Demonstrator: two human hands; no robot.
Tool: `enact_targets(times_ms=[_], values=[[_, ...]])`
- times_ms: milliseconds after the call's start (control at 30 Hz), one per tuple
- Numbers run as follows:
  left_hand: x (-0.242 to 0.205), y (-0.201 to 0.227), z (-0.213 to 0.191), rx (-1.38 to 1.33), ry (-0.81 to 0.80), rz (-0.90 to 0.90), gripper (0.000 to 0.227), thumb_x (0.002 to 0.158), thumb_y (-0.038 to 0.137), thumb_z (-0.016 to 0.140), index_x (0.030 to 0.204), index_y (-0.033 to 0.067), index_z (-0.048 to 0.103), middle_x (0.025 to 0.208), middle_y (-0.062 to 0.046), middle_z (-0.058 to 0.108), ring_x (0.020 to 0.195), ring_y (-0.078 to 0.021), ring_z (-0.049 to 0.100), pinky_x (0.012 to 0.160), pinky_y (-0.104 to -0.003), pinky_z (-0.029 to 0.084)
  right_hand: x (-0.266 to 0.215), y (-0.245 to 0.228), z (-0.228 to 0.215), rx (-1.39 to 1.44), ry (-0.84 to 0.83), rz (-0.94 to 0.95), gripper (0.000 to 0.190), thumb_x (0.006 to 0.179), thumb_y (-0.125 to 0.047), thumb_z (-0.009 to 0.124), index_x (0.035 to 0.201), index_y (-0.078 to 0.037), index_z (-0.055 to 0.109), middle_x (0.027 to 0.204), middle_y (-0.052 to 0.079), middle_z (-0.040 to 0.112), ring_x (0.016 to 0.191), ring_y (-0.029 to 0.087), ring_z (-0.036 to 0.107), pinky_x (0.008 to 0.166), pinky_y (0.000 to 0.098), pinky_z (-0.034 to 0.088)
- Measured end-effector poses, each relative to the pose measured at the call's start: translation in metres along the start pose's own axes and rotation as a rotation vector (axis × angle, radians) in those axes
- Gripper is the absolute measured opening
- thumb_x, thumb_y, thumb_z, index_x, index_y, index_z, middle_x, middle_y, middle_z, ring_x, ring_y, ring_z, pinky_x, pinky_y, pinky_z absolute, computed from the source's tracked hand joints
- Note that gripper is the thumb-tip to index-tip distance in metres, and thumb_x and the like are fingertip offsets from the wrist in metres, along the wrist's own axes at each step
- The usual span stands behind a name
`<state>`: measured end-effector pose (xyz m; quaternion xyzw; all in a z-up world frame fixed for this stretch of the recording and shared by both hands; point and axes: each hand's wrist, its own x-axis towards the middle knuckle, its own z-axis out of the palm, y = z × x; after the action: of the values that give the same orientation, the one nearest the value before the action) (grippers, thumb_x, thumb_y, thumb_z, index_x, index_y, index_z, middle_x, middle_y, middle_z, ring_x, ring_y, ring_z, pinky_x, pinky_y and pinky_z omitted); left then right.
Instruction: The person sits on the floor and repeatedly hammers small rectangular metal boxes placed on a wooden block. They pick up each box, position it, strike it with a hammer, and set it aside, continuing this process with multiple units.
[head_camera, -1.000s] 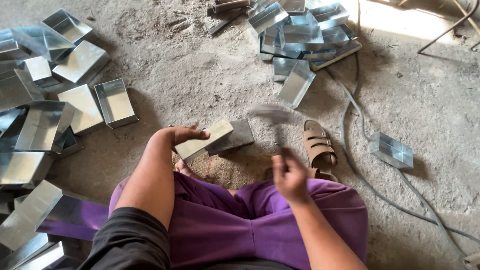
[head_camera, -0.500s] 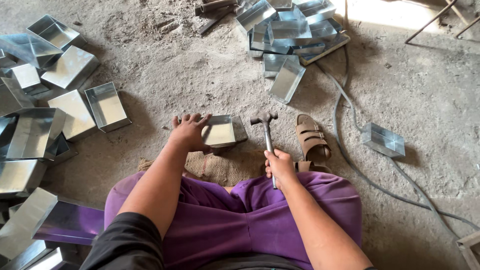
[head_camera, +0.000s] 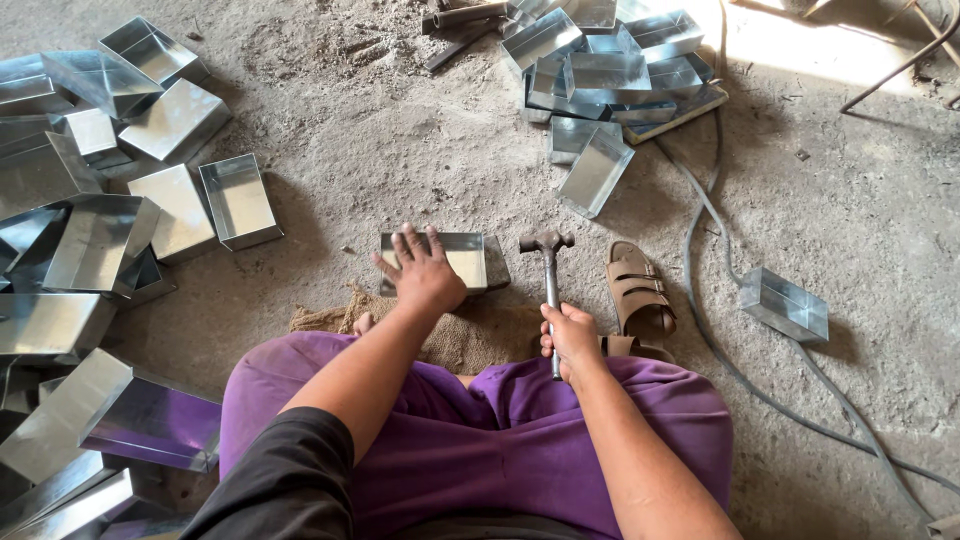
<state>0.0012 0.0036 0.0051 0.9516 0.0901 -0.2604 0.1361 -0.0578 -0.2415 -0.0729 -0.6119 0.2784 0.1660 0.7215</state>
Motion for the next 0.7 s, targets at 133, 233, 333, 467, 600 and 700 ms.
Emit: enact_targets(times_ms=[133,233,333,467,600,700], values=[[0.004,-0.024,-0.022,0.377,-0.004,0.243,0.101,0.087,0.019,0.069,0.165,0.0356,0.007,0.173,-0.010,-0.018,0.158,-0.0408,-0.021,0.117,-0.070,-0.018,-0.005,-0.005,0.003,-0.027,0.007,-0.007,0.014,0.099,-0.017,0.064,0.093,-0.004,0.061,0.067,0.002,0.053,0.047,0.010,0.047,0.039,0.0267,0.037],[0.026,-0.043,-0.025,0.100,0.164,-0.006,0.112,0.080,0.010,0.068,0.166,0.0260,-0.003,0.169,-0.020,-0.011,0.151,-0.0502,-0.007,0.111,-0.075,-0.003,-0.008,-0.006,0.003,-0.032,0.019,-0.013,0.014,0.098,-0.016,0.065,0.092,-0.004,0.062,0.067,0.002,0.053,0.046,0.010,0.047,0.039,0.0267,0.037],[0.051,-0.062,-0.009,-0.296,0.014,-0.050,0.073,0.095,0.019,0.057,0.163,0.0269,0.032,0.148,-0.019,0.058,0.136,-0.0349,0.058,0.115,-0.048,0.047,-0.014,-0.010,0.006,-0.083,0.037,-0.044,0.013,0.098,-0.015,0.065,0.091,-0.004,0.062,0.065,0.002,0.053,0.046,0.010,0.047,0.039,0.0273,0.037],[0.079,-0.073,0.020,-0.164,0.086,0.028,0.039,0.098,0.017,0.054,0.135,0.0188,0.066,0.128,-0.014,0.070,0.117,-0.0317,0.067,0.101,-0.045,0.054,-0.036,-0.018,0.016,-0.365,0.098,-0.225,0.019,0.099,-0.017,0.066,0.090,0.000,0.064,0.063,0.005,0.053,0.046,0.012,0.048,0.040,0.0298,0.036],[0.109,-0.077,0.028,-0.457,0.074,-0.070,0.042,0.098,0.021,0.051,0.140,0.0164,0.057,0.123,-0.016,0.070,0.113,-0.0325,0.070,0.099,-0.046,0.055,-0.066,-0.036,0.017,-0.728,0.180,-0.923,0.025,0.097,-0.017,0.071,0.114,0.002,0.071,0.069,0.002,0.064,0.060,0.006,0.058,0.053,0.0241,0.045],[0.117,-0.082,0.040,-0.474,0.175,-0.023,0.040,0.104,0.030,0.048,0.138,0.0117,0.057,0.124,-0.019,0.069,0.116,-0.0367,0.065,0.101,-0.048,0.051,-0.086,-0.045,0.015,-0.609,0.107,-1.077,0.025,0.101,-0.015,0.070,0.121,0.000,0.070,0.078,0.003,0.065,0.067,0.007,0.056,0.058,0.0247,0.045]])
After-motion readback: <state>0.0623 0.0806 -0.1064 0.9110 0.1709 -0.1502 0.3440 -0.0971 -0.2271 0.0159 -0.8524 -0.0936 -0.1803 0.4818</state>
